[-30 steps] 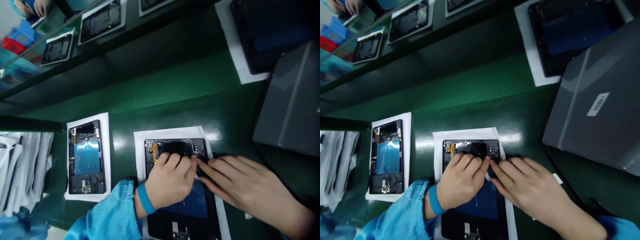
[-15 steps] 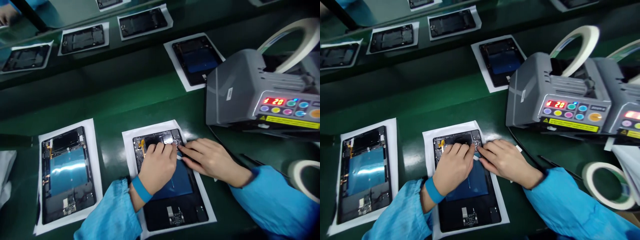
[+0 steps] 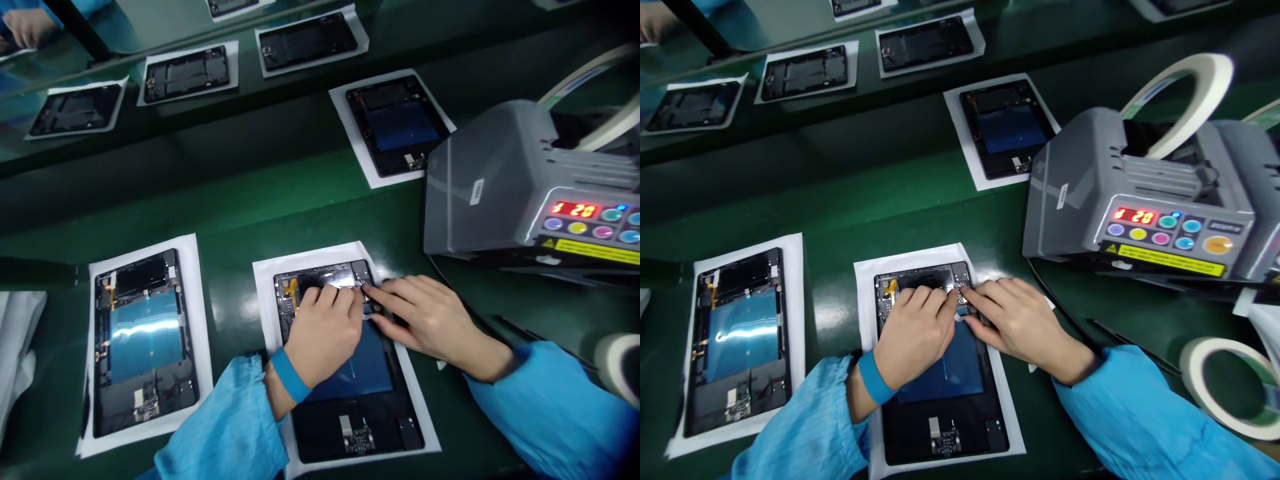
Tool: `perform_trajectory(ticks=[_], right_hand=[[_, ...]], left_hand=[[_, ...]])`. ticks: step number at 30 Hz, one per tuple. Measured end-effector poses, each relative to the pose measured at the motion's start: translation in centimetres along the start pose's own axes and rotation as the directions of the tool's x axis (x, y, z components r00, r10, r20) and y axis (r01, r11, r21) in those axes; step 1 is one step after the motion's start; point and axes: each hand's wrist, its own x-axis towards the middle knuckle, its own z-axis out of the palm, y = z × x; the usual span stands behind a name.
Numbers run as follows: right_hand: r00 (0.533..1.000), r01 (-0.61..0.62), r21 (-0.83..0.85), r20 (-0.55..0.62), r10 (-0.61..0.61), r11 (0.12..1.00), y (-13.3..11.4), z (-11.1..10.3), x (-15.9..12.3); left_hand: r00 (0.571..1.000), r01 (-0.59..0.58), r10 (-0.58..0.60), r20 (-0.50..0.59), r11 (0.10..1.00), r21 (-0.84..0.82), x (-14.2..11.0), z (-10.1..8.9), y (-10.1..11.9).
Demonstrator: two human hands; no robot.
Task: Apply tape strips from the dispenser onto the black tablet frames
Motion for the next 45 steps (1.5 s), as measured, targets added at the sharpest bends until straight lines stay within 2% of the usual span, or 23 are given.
perform_trajectory(ticks=[3,6,9,11,14,19,34,41,45], right_hand=[[1.0,-0.016,0.039,0.007,0.016,0.999,0.0,0.1,0.2],[0.997,-0.045,0.095,-0.054,0.05,0.994,0.4,0.3,0.3],[0.986,-0.086,0.008,-0.141,0.086,0.996,0.9,0.5,0.4],[0.985,-0.081,-0.09,-0.162,0.066,0.993,1.0,0.6,0.7],[0.989,-0.044,-0.157,-0.149,0.02,0.987,1.0,0.6,1.0],[0.991,-0.034,-0.142,-0.135,0.015,0.989,0.8,0.4,1.2],[0.986,-0.157,-0.171,-0.084,0.144,0.973,-0.7,0.2,1.1],[0.987,-0.151,-0.185,-0.081,0.138,0.971,-0.6,0.4,1.1],[0.986,-0.151,-0.19,-0.093,0.135,0.97,-0.7,0.4,1.2]], left_hand=[[1.0,0.004,-0.004,0.005,1.0,-0.006,0.1,-0.1,-0.1],[1.0,0.007,-0.007,0.004,1.0,-0.008,0.1,-0.2,-0.1],[1.0,0.01,-0.01,-0.004,1.0,-0.012,0.1,-0.2,-0.1],[1.0,0.017,-0.017,-0.012,1.0,-0.018,0.0,-0.2,0.0],[1.0,0.02,-0.02,-0.02,0.999,-0.028,0.0,0.0,0.0],[0.999,0.021,-0.022,-0.029,0.999,-0.042,0.1,-0.1,-0.2],[0.999,0.025,-0.027,-0.022,0.997,-0.071,0.2,-0.1,-0.2],[0.999,0.029,-0.028,0.019,0.997,-0.068,0.2,-0.1,-0.2],[1.0,0.03,-0.03,0.001,0.997,-0.07,0.3,-0.1,-0.2]])
